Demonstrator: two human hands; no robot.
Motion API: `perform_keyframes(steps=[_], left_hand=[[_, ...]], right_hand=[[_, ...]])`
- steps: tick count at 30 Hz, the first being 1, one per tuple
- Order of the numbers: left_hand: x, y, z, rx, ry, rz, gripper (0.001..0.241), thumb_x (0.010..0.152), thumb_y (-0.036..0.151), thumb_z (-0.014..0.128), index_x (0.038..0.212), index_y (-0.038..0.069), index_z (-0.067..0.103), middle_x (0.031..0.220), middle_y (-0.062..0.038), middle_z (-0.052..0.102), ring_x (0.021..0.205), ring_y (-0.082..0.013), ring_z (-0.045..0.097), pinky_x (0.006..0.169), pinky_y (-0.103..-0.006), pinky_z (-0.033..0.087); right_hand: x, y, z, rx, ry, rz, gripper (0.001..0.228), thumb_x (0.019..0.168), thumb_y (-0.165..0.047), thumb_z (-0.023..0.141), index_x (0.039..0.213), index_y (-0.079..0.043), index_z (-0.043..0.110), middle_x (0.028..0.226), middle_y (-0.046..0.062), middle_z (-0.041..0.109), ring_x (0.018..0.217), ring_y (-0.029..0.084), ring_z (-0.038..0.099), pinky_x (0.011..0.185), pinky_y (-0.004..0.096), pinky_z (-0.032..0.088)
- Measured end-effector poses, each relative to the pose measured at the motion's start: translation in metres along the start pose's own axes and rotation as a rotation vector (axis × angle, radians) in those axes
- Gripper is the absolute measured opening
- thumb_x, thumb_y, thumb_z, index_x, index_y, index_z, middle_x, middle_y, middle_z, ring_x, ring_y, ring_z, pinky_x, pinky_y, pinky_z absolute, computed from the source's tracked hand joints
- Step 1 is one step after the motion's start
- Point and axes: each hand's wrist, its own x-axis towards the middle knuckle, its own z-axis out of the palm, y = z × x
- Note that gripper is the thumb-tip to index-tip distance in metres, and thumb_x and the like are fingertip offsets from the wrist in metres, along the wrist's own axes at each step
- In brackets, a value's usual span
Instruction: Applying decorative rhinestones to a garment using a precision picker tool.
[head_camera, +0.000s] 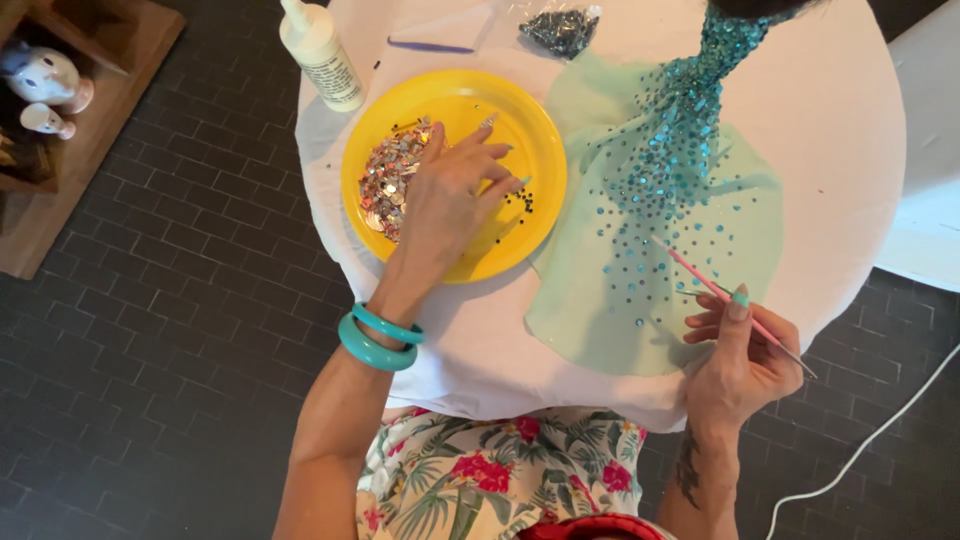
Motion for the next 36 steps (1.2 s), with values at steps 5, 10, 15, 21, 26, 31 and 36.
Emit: perform_keyframes(steps=[5,10,15,21,26,31,36], left_hand=[[0.005,0.002,-0.008,0.051,-0.012,0.018,0.021,0.105,0.030,0.090,0.091,0.015,0.086,0.122,-0.008,0.089,0.144,-0.0368,0.074,0.127,-0.0747,0.037],[0.007,0.000,0.000,0.216,-0.138,0.141,0.025,0.121,0.027,0.067,0.101,0.014,0.069,0.120,0.002,0.074,0.149,-0.0314,0.069,0.126,-0.0678,0.041],[0.006,-0.004,0.007,0.297,-0.120,0.169,0.031,0.121,0.033,0.070,0.094,0.018,0.065,0.104,0.002,0.067,0.138,-0.0265,0.073,0.118,-0.0631,0.044],[0.015,0.009,-0.007,0.171,-0.005,0.105,0.026,0.121,0.030,0.070,0.108,0.011,0.082,0.128,0.002,0.085,0.142,-0.0341,0.075,0.124,-0.0653,0.040],[0.013,-0.002,-0.007,0.142,-0.023,0.059,0.023,0.119,0.021,0.071,0.140,0.013,0.075,0.137,-0.001,0.087,0.141,-0.0305,0.077,0.130,-0.0688,0.038],[0.009,0.019,-0.040,0.220,0.259,0.045,0.043,0.118,0.026,0.080,0.081,0.008,0.069,0.066,-0.004,0.068,0.079,-0.0259,0.083,0.118,-0.0585,0.057],[-0.021,-0.002,-0.012,0.725,-0.172,0.021,0.102,0.120,0.081,0.041,0.175,-0.004,0.054,0.180,-0.023,0.056,0.175,-0.0377,0.032,0.141,-0.0687,0.016]], right_hand=[[-0.002,-0.006,0.000,-0.023,-0.011,0.017,0.023,0.128,-0.020,0.072,0.126,0.003,0.067,0.107,0.031,0.079,0.075,0.031,0.077,0.059,0.035,0.062],[-0.002,-0.007,0.001,-0.024,-0.019,0.001,0.022,0.128,-0.020,0.072,0.127,0.002,0.068,0.105,0.030,0.079,0.077,0.030,0.079,0.060,0.035,0.063],[-0.001,-0.007,0.001,-0.006,-0.035,-0.002,0.021,0.128,-0.016,0.072,0.127,0.004,0.068,0.106,0.031,0.079,0.075,0.031,0.078,0.059,0.034,0.062],[-0.001,-0.006,0.000,-0.008,-0.047,0.000,0.022,0.128,-0.016,0.071,0.125,0.006,0.068,0.106,0.032,0.079,0.076,0.031,0.078,0.059,0.034,0.062],[-0.002,-0.004,-0.001,-0.005,-0.056,-0.004,0.021,0.128,-0.017,0.071,0.127,0.004,0.068,0.106,0.032,0.079,0.077,0.031,0.079,0.059,0.034,0.062],[-0.003,-0.012,0.001,-0.015,-0.026,-0.002,0.024,0.128,-0.019,0.070,0.128,0.005,0.068,0.105,0.031,0.079,0.075,0.031,0.078,0.058,0.034,0.061],[-0.002,-0.016,0.004,-0.020,-0.036,0.020,0.023,0.128,-0.019,0.070,0.127,0.004,0.069,0.105,0.029,0.080,0.074,0.030,0.077,0.059,0.033,0.060]])
